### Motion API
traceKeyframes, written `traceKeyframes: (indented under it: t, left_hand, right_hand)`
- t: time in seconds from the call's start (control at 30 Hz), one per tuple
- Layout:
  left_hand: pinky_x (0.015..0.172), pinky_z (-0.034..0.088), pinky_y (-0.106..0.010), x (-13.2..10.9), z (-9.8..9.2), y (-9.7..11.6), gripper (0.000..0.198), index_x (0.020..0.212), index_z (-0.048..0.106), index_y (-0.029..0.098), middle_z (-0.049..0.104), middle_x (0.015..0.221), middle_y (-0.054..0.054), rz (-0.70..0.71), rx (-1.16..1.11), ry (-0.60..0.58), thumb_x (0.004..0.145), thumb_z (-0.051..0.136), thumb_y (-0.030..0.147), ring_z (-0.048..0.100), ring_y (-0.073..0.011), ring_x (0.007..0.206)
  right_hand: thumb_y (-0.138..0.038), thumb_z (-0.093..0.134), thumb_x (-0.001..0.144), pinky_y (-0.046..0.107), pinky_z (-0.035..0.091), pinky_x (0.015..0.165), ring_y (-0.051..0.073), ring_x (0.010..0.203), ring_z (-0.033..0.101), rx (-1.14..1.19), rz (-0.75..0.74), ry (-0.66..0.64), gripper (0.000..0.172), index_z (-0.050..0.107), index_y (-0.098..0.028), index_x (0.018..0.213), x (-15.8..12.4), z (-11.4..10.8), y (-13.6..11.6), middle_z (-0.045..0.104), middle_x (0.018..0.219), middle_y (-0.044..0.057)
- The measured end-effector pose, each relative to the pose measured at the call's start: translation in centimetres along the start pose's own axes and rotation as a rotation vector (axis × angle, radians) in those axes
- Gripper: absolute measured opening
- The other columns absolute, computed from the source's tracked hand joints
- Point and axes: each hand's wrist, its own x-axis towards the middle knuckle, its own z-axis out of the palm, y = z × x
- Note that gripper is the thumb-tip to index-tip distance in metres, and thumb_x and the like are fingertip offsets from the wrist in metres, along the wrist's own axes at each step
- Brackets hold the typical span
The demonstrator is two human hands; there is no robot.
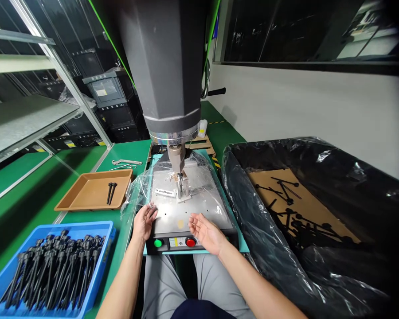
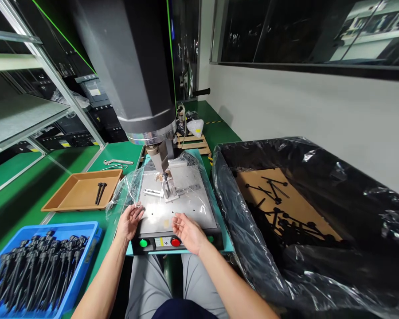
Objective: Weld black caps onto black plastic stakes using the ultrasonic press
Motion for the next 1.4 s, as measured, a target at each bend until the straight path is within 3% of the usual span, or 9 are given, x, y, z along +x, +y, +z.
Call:
traceKeyframes:
  t: [0.17, 0.33, 0.43, 0.53, 0.7, 0.87, 1.23, 1.4]
  left_hand:
    - [0.083, 0.057, -0.038, -3.2, -3.2, -1.3, 0.026, 0.095, 0.069, 0.016, 0.069, 0.114, -0.013, 0.004, 0.066, 0.127, 0.081, 0.066, 0.039, 0.067, -0.0260, 0.104]
    - [0.097, 0.049, -0.043, -5.9, -7.6, -4.0, 0.037, 0.101, 0.067, 0.016, 0.068, 0.112, -0.012, 0.261, 0.402, 0.359, 0.072, 0.073, 0.039, 0.063, -0.0278, 0.110]
    - [0.105, 0.042, -0.045, -7.0, -9.2, -5.4, 0.053, 0.115, 0.063, 0.019, 0.064, 0.124, -0.012, 0.332, 0.660, 0.317, 0.069, 0.076, 0.041, 0.059, -0.0289, 0.116]
    - [0.108, 0.038, -0.046, -7.1, -9.6, -6.4, 0.065, 0.120, 0.062, 0.019, 0.061, 0.129, -0.015, 0.289, 0.770, 0.239, 0.062, 0.082, 0.040, 0.055, -0.0319, 0.122]
    - [0.100, 0.044, -0.045, -6.0, -9.8, -7.0, 0.064, 0.112, 0.066, 0.018, 0.069, 0.112, -0.013, 0.220, 0.722, 0.171, 0.057, 0.084, 0.043, 0.063, -0.0320, 0.109]
    - [0.098, 0.045, -0.042, -5.9, -9.9, -6.6, 0.067, 0.114, 0.065, 0.018, 0.071, 0.109, -0.012, 0.208, 0.710, 0.086, 0.056, 0.084, 0.046, 0.064, -0.0304, 0.106]
    - [0.090, 0.047, -0.045, -5.5, -9.2, -5.8, 0.068, 0.108, 0.064, 0.016, 0.071, 0.099, -0.012, 0.190, 0.821, 0.121, 0.053, 0.084, 0.050, 0.065, -0.0321, 0.097]
    - [0.094, 0.047, -0.042, -6.1, -8.9, -4.9, 0.061, 0.108, 0.065, 0.018, 0.071, 0.104, -0.010, 0.188, 0.752, 0.028, 0.056, 0.085, 0.044, 0.065, -0.0295, 0.100]
  right_hand:
    - [-0.041, 0.079, 0.075, 0.028, 0.052, 0.069, 0.017, 0.077, 0.066, -0.204, -0.039, 0.028, 0.031, 0.070, -0.019, 0.094, -4.7, -2.8, 2.5, 0.070, 0.092, 0.007]
    - [-0.053, 0.080, 0.064, 0.031, 0.047, 0.058, 0.019, 0.064, 0.059, -0.672, -0.363, 0.353, 0.044, 0.067, -0.017, 0.087, -6.1, -8.6, 3.1, 0.067, 0.075, 0.005]
    - [-0.060, 0.071, 0.066, 0.037, 0.050, 0.069, 0.023, 0.072, 0.062, -0.891, -0.514, 0.587, 0.048, 0.064, -0.018, 0.089, -6.1, -11.9, 2.9, 0.067, 0.078, 0.007]
    - [-0.063, 0.063, 0.069, 0.041, 0.049, 0.076, 0.025, 0.075, 0.063, -1.082, -0.604, 0.716, 0.052, 0.061, -0.018, 0.095, -5.6, -13.7, 2.3, 0.068, 0.084, 0.009]
    - [-0.074, 0.054, 0.068, 0.042, 0.047, 0.072, 0.027, 0.072, 0.061, -1.298, -0.673, 0.777, 0.058, 0.057, -0.020, 0.091, -4.6, -14.0, 1.3, 0.063, 0.074, 0.008]
    - [-0.076, 0.049, 0.070, 0.041, 0.046, 0.072, 0.029, 0.073, 0.060, -1.377, -0.677, 0.779, 0.058, 0.053, -0.022, 0.090, -4.3, -14.3, 1.2, 0.059, 0.072, 0.006]
    - [-0.081, 0.049, 0.065, 0.038, 0.042, 0.061, 0.029, 0.066, 0.059, -1.399, -0.571, 0.857, 0.061, 0.045, -0.025, 0.090, -4.0, -14.3, 0.8, 0.056, 0.068, 0.003]
    - [-0.073, 0.057, 0.064, 0.036, 0.044, 0.061, 0.024, 0.060, 0.057, -1.362, -0.570, 0.734, 0.055, 0.044, -0.025, 0.088, -4.4, -14.7, 0.3, 0.050, 0.062, -0.002]
